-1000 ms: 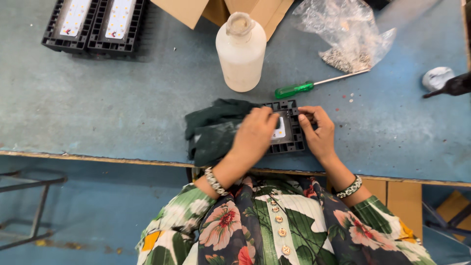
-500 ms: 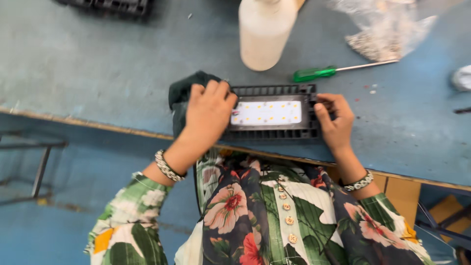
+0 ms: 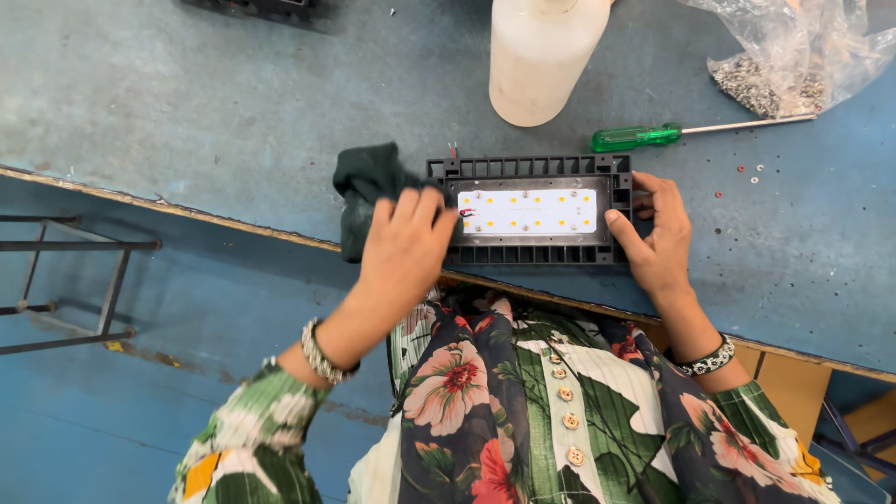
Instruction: The person wipes the surface of a rectangular LED light module with a dark cloth, then uses a green-handled screwdriver to press or adjust components on the module. The person pours liquid from a white bottle onto the module and continues wiping. The person repeats this process on multiple LED modules on a blue workbench.
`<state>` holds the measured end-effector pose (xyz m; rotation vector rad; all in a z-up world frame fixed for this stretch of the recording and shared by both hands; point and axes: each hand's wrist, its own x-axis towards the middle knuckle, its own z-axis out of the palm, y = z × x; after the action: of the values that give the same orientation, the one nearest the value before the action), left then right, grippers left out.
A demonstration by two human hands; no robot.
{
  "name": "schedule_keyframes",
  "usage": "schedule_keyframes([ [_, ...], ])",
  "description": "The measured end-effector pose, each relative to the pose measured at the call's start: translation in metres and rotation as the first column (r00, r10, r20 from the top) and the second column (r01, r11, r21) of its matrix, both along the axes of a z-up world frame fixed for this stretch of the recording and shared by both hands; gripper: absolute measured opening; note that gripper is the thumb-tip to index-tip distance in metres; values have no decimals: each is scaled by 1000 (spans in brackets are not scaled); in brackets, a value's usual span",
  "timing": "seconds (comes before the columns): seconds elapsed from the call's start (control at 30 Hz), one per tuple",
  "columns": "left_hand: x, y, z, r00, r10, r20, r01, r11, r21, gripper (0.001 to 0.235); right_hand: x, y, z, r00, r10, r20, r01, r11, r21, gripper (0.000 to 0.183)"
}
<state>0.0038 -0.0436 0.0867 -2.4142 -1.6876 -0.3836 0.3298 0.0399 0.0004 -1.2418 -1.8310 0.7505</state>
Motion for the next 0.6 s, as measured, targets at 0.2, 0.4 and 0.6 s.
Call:
schedule_keyframes([
  [0.2,-2,-19,6,995,-19,94,25,998,-58,29,0,1,-3,999,10,-39,-11,999,-41,52],
  [0.4,-10,9,-4,997,-34,70,33,999,19,30,2,3,-5,999,-14,-29,12,999,-39,52],
  [0.6,-15,-10,6,961,-227,158,243,966,-88,30,0,0,-6,999,-25,-29,24,999,-27,52],
])
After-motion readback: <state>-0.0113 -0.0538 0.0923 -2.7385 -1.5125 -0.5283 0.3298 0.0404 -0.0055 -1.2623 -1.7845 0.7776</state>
